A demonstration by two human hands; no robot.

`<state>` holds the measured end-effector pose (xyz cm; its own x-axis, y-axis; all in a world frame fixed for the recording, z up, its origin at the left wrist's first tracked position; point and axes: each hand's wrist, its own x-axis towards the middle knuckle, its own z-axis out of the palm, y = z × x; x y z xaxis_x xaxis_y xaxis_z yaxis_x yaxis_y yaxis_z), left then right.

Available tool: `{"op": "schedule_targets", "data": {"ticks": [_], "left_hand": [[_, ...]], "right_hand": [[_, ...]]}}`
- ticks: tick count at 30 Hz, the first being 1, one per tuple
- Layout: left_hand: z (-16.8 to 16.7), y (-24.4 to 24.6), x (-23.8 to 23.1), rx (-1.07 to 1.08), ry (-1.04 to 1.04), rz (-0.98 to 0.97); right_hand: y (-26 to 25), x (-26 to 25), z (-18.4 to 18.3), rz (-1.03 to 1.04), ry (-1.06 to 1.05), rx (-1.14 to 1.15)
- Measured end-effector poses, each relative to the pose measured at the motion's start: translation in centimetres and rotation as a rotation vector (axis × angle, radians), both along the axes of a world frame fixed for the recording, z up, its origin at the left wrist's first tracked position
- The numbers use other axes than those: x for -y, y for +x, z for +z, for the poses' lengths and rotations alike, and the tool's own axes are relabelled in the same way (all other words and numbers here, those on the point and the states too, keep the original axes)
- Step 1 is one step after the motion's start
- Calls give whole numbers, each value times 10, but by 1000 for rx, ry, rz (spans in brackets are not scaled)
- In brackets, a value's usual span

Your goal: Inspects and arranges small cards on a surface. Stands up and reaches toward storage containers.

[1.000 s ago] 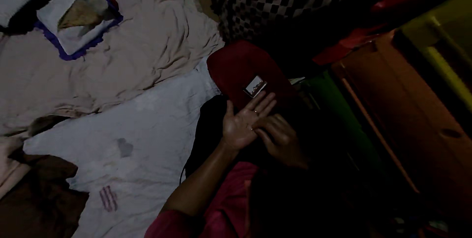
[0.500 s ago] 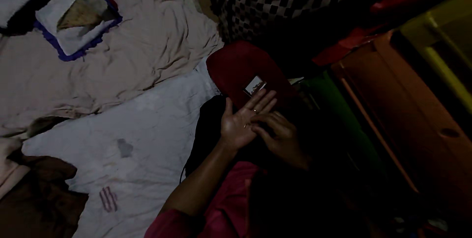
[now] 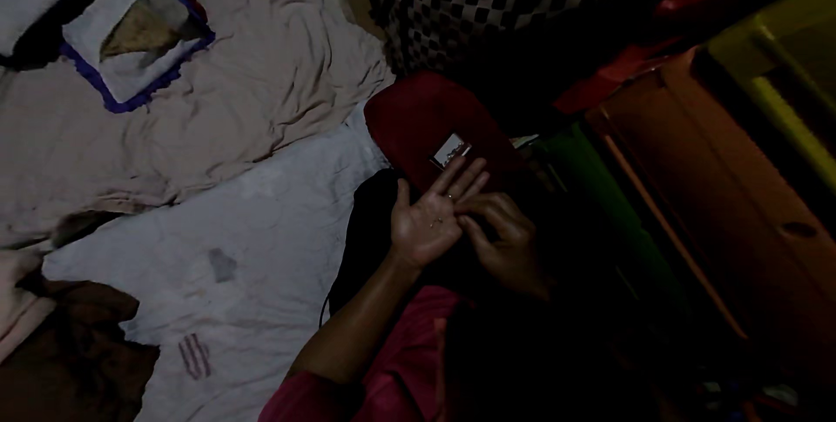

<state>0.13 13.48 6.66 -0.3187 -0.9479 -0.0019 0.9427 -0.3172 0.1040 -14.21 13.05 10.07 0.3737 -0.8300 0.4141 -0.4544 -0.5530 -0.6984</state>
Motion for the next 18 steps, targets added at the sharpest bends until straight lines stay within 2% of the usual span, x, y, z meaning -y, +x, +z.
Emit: {"op": "schedule_targets", "data": {"ticks": [7, 11, 18], "left_hand": [[-5, 1, 1, 7, 114, 40], [-6, 1, 2, 81, 174, 76], [-3, 5, 4, 143, 54, 172]], "right_hand": [[1, 3, -5, 10, 61, -91], [4, 5, -7, 27, 115, -132], [11, 8, -6, 39, 150, -134]]}}
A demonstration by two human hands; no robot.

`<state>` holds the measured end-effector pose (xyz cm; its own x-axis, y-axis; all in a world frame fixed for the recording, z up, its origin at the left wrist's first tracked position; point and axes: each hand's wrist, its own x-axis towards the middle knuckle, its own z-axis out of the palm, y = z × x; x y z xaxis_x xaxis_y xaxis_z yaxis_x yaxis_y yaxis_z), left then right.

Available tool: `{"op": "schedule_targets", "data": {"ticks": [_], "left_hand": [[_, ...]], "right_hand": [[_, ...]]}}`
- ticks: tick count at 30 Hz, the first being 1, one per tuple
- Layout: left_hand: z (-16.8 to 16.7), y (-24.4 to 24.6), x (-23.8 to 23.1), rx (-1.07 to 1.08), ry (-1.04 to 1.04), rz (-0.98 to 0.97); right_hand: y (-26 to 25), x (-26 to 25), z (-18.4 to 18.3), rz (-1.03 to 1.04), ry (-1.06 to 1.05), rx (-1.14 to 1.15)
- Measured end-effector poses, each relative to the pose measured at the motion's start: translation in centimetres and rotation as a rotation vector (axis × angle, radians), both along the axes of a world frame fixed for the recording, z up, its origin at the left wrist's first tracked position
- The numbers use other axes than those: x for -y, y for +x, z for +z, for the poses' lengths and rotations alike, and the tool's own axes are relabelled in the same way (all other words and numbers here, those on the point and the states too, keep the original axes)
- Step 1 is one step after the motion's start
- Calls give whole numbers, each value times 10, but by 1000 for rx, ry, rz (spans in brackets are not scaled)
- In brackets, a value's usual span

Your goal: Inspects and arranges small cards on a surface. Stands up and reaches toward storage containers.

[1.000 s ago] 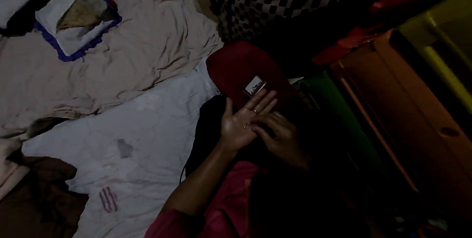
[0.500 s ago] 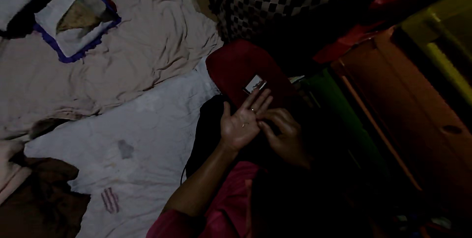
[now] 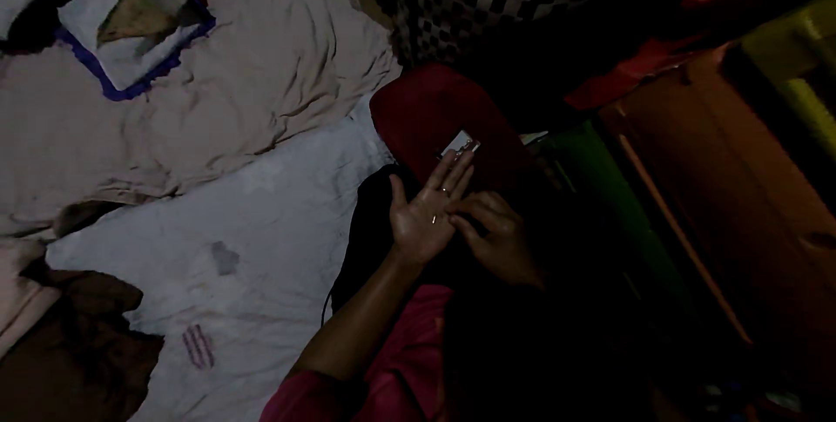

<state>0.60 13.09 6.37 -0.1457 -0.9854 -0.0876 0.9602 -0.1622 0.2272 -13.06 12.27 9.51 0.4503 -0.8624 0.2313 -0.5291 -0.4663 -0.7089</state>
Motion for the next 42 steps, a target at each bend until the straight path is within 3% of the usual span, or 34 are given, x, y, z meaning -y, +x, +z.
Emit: {"op": "schedule_targets", "data": {"ticks": [5, 17, 27, 33, 36, 42], "left_hand": [[4, 4, 1, 76, -103, 10], [1, 3, 0, -62, -100, -46], [5, 0, -3, -3, -61, -106], [13, -2, -4, -21, 158, -137], [21, -5, -6, -33, 337, -136], [28, -6, -5, -87, 495, -89]], "right_hand": [[5, 0, -3, 22, -89, 33], [9, -7, 3, -11, -123, 29], [2, -4, 9, 59, -122, -21], [4, -6, 11, 41, -133, -70], [1, -2, 7, 85, -57, -53], [-1, 3, 1, 143, 44, -6]]}}
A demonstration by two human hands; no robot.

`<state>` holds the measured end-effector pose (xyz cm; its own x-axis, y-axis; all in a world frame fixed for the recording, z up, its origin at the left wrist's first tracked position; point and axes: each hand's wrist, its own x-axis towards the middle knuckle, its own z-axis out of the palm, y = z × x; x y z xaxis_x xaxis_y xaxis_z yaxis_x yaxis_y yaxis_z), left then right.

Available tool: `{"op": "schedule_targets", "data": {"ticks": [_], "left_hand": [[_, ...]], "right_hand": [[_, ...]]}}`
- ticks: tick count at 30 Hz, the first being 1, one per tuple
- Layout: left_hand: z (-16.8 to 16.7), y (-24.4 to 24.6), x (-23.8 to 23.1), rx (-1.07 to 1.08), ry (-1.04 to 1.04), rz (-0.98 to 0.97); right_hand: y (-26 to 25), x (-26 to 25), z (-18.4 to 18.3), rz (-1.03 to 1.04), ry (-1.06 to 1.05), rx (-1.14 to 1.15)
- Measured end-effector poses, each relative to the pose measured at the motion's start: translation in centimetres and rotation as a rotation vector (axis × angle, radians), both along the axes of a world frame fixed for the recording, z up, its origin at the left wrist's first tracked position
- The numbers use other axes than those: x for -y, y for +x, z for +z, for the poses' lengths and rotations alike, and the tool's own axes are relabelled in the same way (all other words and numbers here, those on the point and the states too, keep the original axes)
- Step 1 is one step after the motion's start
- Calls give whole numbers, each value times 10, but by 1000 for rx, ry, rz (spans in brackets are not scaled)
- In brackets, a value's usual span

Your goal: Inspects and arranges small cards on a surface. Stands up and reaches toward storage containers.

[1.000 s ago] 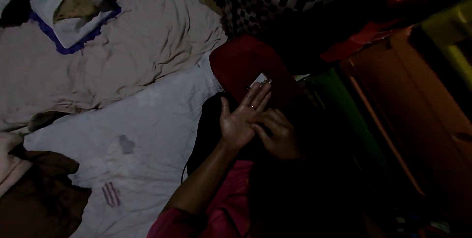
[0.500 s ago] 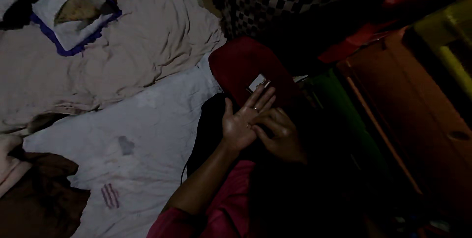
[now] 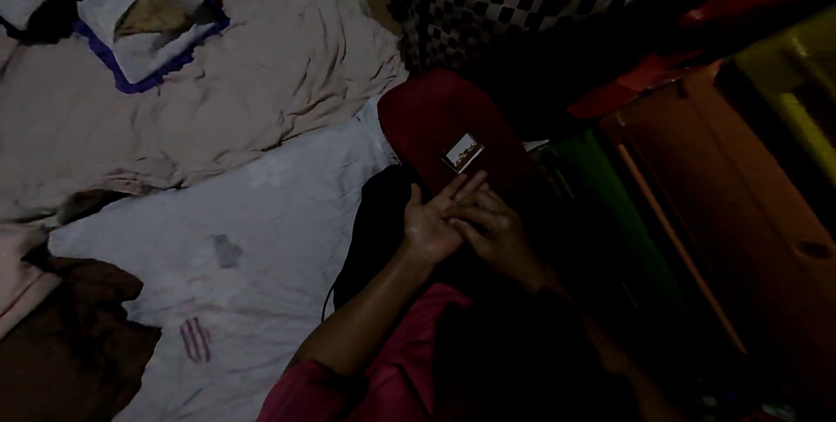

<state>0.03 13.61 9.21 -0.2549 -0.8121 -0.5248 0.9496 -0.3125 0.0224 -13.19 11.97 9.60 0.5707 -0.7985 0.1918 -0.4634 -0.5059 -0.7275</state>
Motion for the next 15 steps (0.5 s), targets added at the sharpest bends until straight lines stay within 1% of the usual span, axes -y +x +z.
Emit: {"op": "schedule_targets", "data": {"ticks": [3, 9, 15], "left_hand": [[9, 1, 1, 16, 90, 23], [12, 1, 1, 76, 170, 37], [15, -1, 3, 146, 241, 21]], "right_hand": [[0, 2, -3, -2, 63, 24], [-2, 5, -10, 9, 234, 106], [-3, 5, -19, 4, 341, 219]]}}
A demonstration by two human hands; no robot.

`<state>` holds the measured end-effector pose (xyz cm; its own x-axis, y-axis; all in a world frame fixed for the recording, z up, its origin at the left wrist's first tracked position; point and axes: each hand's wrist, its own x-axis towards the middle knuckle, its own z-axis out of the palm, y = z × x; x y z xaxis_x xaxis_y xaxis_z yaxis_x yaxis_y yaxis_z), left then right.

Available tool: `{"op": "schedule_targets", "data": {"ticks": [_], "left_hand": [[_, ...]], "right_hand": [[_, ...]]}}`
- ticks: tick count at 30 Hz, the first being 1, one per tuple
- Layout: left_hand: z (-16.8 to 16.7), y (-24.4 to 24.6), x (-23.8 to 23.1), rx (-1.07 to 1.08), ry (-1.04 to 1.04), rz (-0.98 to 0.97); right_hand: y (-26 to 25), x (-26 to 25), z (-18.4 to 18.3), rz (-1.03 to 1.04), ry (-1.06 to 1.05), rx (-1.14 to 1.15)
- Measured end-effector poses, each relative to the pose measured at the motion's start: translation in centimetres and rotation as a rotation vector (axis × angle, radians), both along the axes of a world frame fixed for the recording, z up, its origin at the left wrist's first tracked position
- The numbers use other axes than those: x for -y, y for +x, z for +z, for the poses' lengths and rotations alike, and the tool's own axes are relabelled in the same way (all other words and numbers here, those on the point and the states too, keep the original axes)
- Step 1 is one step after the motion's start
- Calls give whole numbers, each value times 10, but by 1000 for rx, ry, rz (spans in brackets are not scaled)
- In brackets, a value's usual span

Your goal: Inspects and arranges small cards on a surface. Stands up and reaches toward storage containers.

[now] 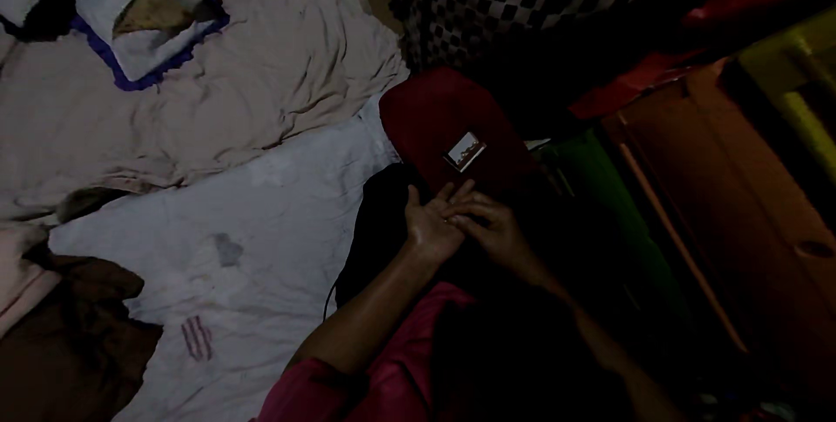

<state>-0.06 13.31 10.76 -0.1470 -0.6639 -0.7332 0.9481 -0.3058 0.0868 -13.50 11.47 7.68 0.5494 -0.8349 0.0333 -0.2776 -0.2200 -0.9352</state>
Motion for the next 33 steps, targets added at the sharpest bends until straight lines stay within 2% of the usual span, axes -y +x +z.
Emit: {"op": "schedule_targets", "data": {"ticks": [4, 11, 14, 16, 19, 22, 26, 28, 33], "left_hand": [[-4, 0, 1, -21, -58, -13], [-34, 6, 1, -198, -516, -93], [-44, 11, 2, -254, -599, -97], [-49, 13, 1, -276, -558, -81], [-58, 17, -3, -238, -460, -69], [-65, 26, -8, -94, -331, -73], [-68, 40, -4, 5, -127, -71], [-75, 44, 2, -12, -80, -150], [-83, 41, 23, 9, -46, -266]], "right_hand": [[0, 0, -3, -23, -30, 22], [6, -4, 4, -7, -576, -251], [9, -2, 2, 4, -620, -237], [10, -2, -2, 2, -626, -213], [14, -5, -4, -24, -522, -130], [13, 4, 3, -118, -209, -59], [-4, 69, 0, -197, 97, -366], [-7, 102, -16, -226, 102, -520], [2, 143, -56, -184, 9, -599]]}}
